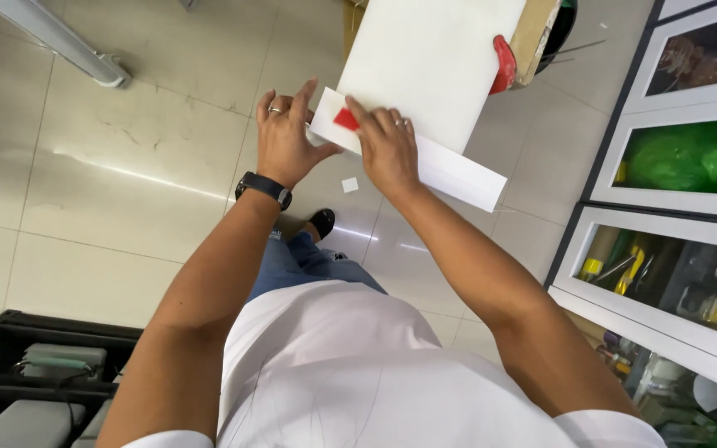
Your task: Applying adhesive strips to boards and using a roller to assemble white boxes
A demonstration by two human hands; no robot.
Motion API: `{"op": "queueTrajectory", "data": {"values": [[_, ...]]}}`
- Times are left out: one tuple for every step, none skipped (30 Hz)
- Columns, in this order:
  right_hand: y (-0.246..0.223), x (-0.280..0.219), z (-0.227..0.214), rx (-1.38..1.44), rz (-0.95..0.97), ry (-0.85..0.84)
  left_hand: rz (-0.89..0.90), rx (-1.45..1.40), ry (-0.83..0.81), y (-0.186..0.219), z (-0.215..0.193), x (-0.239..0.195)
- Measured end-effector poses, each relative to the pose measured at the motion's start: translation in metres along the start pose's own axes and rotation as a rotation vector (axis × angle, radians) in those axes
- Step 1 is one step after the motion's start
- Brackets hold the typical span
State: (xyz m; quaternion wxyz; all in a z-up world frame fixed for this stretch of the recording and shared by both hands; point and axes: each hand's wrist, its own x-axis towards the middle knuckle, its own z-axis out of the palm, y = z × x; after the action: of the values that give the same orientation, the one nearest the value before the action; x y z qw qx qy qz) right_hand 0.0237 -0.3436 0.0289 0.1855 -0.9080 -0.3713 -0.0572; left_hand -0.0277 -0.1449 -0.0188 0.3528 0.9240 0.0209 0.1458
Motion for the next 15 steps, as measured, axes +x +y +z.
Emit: {"op": "queueTrajectory", "data": {"values": [[-0.001, 0.001, 0.0, 0.001, -0.004, -0.003, -0.004, 0.0, 0.002, -0.002, 0.004, 0.003], [-0.005, -0.001, 0.002, -0.062, -0.058, 0.01, 0.009, 0.0, 0.022, -0.004, 0.007, 0.002], [-0.009, -0.004, 0.003, -0.125, -0.113, 0.024, 0.022, 0.001, 0.042, -0.006, 0.01, 0.0], [-0.008, 0.004, 0.009, -0.12, -0.113, 0.016, 0.014, 0.001, 0.037, -0.006, 0.008, -0.002], [-0.006, 0.012, 0.014, -0.15, -0.086, 0.028, 0.011, 0.002, 0.037, -0.005, 0.006, -0.004], [0.0, 0.025, 0.018, -0.192, -0.06, 0.055, 0.025, 0.001, 0.048, -0.005, 0.006, 0.004], [-0.001, 0.022, 0.015, -0.198, -0.06, 0.061, 0.033, -0.001, 0.052, -0.003, 0.007, 0.002], [-0.003, 0.02, 0.013, -0.146, -0.056, 0.05, 0.02, -0.004, 0.054, -0.002, 0.006, 0.001], [-0.005, 0.018, 0.011, -0.093, -0.052, 0.038, 0.008, -0.008, 0.057, -0.002, 0.005, 0.0], [-0.009, 0.014, 0.01, -0.089, -0.057, 0.035, 0.001, -0.005, 0.059, -0.003, 0.007, 0.001], [-0.013, 0.009, 0.01, -0.109, -0.114, 0.056, -0.006, -0.011, 0.053, -0.005, 0.01, 0.001], [-0.018, 0.003, 0.009, -0.128, -0.169, 0.076, -0.015, -0.016, 0.045, -0.006, 0.011, 0.0], [-0.018, 0.013, 0.014, -0.121, -0.173, 0.072, -0.023, -0.012, 0.045, -0.009, 0.01, 0.001], [-0.018, 0.019, 0.018, -0.198, -0.142, 0.081, -0.011, 0.008, 0.039, -0.008, 0.01, 0.001], [-0.017, 0.025, 0.02, -0.274, -0.11, 0.089, 0.002, 0.029, 0.033, -0.007, 0.011, 0.002]]}}
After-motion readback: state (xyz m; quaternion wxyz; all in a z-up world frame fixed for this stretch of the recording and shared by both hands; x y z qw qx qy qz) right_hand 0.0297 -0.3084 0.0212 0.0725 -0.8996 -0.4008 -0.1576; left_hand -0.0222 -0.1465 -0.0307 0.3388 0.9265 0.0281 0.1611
